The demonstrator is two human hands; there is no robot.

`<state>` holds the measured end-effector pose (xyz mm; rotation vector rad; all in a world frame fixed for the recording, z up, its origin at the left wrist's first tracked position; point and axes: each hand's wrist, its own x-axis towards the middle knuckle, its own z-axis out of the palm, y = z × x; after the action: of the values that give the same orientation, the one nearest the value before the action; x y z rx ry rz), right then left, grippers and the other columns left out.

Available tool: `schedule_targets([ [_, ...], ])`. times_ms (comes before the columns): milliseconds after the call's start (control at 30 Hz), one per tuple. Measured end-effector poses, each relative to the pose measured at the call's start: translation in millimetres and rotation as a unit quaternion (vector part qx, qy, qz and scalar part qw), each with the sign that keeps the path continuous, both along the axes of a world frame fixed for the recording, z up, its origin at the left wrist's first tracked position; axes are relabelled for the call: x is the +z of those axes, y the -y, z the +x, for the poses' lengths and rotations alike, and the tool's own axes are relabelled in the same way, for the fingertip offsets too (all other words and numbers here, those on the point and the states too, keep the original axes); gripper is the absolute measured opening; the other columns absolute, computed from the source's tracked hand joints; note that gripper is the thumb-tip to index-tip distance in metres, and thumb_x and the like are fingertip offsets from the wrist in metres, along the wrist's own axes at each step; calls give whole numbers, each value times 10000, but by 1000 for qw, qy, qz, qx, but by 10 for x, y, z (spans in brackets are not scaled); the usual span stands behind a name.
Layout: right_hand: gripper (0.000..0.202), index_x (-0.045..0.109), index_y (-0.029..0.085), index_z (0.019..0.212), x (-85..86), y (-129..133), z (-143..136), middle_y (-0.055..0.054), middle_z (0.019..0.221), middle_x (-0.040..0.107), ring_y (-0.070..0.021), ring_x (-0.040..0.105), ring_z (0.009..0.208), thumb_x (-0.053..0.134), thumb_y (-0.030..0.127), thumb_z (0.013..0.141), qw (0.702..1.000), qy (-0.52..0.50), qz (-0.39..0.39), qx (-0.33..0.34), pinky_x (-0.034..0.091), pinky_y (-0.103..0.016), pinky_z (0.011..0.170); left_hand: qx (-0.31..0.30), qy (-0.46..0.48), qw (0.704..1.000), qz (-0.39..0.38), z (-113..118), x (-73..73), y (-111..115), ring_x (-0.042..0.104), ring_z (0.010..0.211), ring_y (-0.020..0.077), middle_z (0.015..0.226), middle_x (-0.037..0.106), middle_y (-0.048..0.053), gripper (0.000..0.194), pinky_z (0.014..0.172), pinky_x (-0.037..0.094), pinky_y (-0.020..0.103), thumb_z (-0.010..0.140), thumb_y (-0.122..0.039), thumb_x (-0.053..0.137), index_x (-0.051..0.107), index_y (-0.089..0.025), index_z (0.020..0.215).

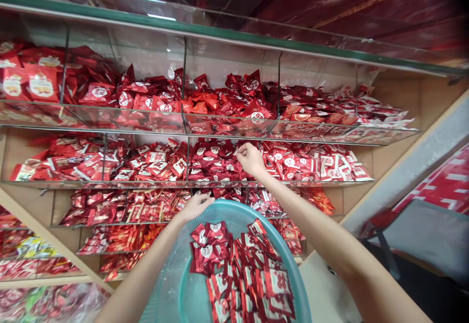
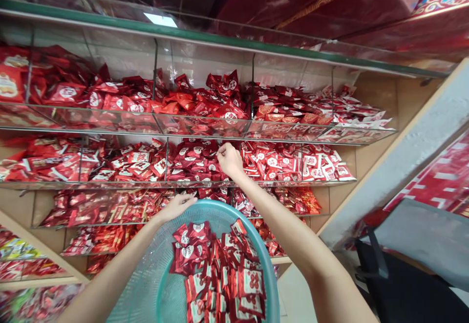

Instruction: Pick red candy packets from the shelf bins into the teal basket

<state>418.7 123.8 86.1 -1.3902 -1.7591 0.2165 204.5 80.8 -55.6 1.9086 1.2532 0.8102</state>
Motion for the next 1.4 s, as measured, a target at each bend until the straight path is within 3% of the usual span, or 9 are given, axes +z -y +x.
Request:
schedule_targets([
  [200,53,510,198,770,56,163,107,37,607,529,-117,496,560,469,199,736,993,-26,98,62,377,-239,584,1,-8,1000,0,7,21,4,553,743,178,757,643,27,439,691,396,261,794,-532,442,646,-145,750],
  [367,80,474,195,782,13,335,161,26,680,524,-106,493,593,521,256,761,972,-134,77,176,397,-237,581,-1,-7,1000,1,15,36,11,573,779,190,815,668,38,441,720,406,270,799,-525,441,672,-149,813],
  [467,127,483,189,805,-17,553,166,20,726,523,-99,500,642,568,269,756,942,-189,19,276,416,-236,605,6,-6,1000,-1,19,24,7,580,776,199,830,682,51,448,706,413,276,791,-522,451,683,-141,830],
  [567,149,509,174,820,-92,747,173,17,738,533,-89,506,651,603,257,739,908,-168,-106,369,427,-236,618,19,3,1000,-15,19,-5,-4,578,754,199,817,685,53,431,674,419,275,774,-510,479,681,-133,829],
  [733,147,531,151,799,-505,789,156,32,686,539,-78,519,603,624,216,705,843,-96,-288,444,430,-226,594,-1,21,1000,4,26,-5,-1,539,674,160,722,656,35,422,624,399,249,767,-504,483,666,-125,748],
  [867,138,540,143,808,-922,685,89,44,647,531,-83,536,563,610,178,694,817,-59,-352,452,437,-227,571,9,12,1000,6,47,39,29,520,679,153,702,637,30,455,601,378,235,768,-532,463,666,-126,739],
  [967,106,553,142,813,-1102,623,17,41,656,544,-79,535,565,566,124,709,818,-26,-364,445,447,-221,586,10,8,1000,6,51,45,35,517,685,154,711,635,34,462,607,373,238,776,-533,449,663,-125,743],
  [1233,179,596,145,789,-1300,496,-210,32,645,568,-85,548,597,481,21,729,857,84,-317,398,437,-191,591,-10,2,1000,17,22,19,13,489,674,144,694,593,13,461,635,363,241,794,-547,425,615,-133,720],
  [1400,208,608,165,848,-1259,573,-263,44,553,551,-91,537,534,452,56,765,888,184,-276,317,405,-197,578,-9,2,1000,17,28,38,28,487,666,138,683,584,4,447,633,357,242,803,-529,426,608,-132,708],
])
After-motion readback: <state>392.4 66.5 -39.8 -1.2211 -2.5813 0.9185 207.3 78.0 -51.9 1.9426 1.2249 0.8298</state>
